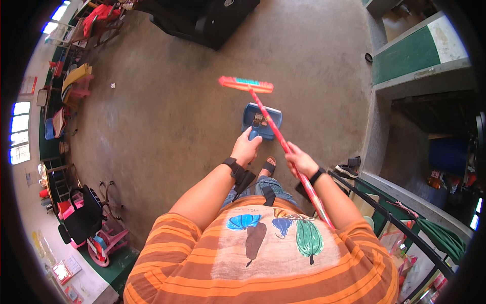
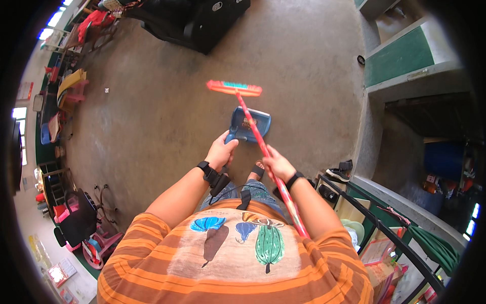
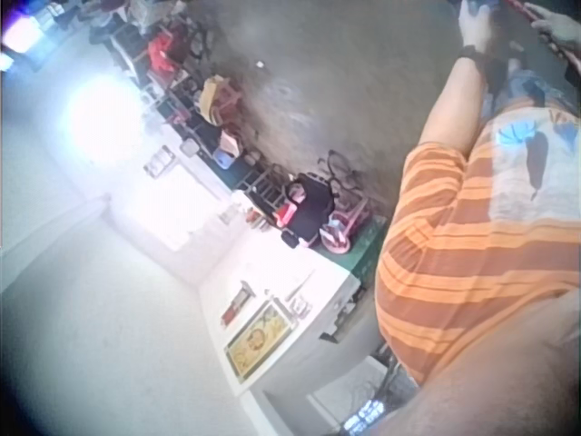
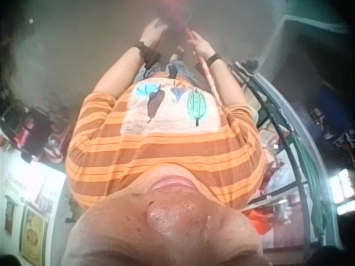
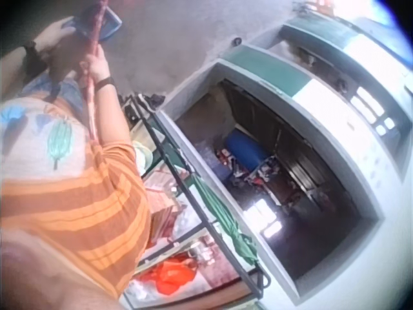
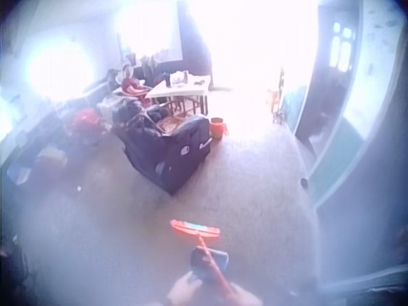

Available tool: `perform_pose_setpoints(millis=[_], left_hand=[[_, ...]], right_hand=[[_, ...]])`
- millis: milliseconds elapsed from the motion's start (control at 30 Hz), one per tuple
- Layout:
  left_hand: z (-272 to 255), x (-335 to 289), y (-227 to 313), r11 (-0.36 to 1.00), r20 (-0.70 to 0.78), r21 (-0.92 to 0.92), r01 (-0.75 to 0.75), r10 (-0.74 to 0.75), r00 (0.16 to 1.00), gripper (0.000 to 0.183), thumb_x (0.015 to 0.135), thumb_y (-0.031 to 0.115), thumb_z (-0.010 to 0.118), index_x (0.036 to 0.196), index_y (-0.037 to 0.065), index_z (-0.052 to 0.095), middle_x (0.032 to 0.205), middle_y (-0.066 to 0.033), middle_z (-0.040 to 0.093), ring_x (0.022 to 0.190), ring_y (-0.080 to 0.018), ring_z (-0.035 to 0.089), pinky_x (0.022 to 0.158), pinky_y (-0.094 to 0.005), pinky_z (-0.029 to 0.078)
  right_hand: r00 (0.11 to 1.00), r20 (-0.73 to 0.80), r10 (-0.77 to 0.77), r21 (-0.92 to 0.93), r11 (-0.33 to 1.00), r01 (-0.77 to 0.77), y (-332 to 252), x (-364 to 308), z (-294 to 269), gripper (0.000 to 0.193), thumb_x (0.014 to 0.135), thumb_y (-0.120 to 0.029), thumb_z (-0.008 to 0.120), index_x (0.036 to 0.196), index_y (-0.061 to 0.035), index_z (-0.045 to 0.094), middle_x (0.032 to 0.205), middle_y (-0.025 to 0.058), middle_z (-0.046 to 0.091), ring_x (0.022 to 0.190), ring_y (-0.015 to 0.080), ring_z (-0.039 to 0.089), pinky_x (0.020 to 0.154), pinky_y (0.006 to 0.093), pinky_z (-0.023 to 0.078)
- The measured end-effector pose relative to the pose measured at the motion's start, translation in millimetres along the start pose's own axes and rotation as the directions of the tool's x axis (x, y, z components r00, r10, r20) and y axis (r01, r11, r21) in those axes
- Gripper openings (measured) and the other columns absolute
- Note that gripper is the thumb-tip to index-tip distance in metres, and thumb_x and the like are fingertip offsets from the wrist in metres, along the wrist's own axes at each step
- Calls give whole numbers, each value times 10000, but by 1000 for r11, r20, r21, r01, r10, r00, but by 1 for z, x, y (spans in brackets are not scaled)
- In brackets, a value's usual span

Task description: The person sweeps the floor using a broom and a dustpan, collecting debris into the pan before moving to different areas of the room and towards the stairs.

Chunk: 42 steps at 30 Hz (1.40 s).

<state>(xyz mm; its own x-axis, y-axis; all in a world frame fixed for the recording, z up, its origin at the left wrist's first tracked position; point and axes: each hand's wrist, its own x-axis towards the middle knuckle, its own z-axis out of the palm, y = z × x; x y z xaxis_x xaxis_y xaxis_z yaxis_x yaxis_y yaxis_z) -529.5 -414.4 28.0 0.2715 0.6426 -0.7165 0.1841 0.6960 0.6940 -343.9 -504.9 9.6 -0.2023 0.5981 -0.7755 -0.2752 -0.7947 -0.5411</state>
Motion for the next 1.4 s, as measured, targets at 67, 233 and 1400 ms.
perform_pose_setpoints(millis=[67, 233, 1400], left_hand=[[10, 2, -2, 999, -33, -37, -13, 12, 999, 331, 820, 132, 494, 1142, 82, 435, 522, 26, 386, 366, -68, 353, 325, -221, 298], [20, 11, -12, 997, -84, -81, -12, 5, 996, 309, 819, 142, 502, 1117, 85, 438, 534, 25, 399, 369, -67, 359, 326, -222, 307], [-81, -75, -77, 999, -57, -37, 38, -40, 998, 232, 827, 144, 485, 1057, 112, 469, 546, 29, 394, 378, -61, 361, 336, -216, 314]], right_hand=[[999, 7, -35, -3, 999, 35, -16, 32, 8, 656, 817, -123, 454, 1364, -150, 93, 529, 12, 425, 345, 111, 400, 289, 250, 347], [993, -101, 54, 6, 999, -54, -35, 86, 17, 334, 828, -119, 433, 1139, -175, 325, 520, -11, 398, 367, 90, 386, 319, 242, 337], [976, 76, 206, -84, 976, -200, 83, -44, 92, 459, 830, -117, 437, 1255, -159, 272, 542, -7, 407, 348, 80, 399, 291, 233, 338]])
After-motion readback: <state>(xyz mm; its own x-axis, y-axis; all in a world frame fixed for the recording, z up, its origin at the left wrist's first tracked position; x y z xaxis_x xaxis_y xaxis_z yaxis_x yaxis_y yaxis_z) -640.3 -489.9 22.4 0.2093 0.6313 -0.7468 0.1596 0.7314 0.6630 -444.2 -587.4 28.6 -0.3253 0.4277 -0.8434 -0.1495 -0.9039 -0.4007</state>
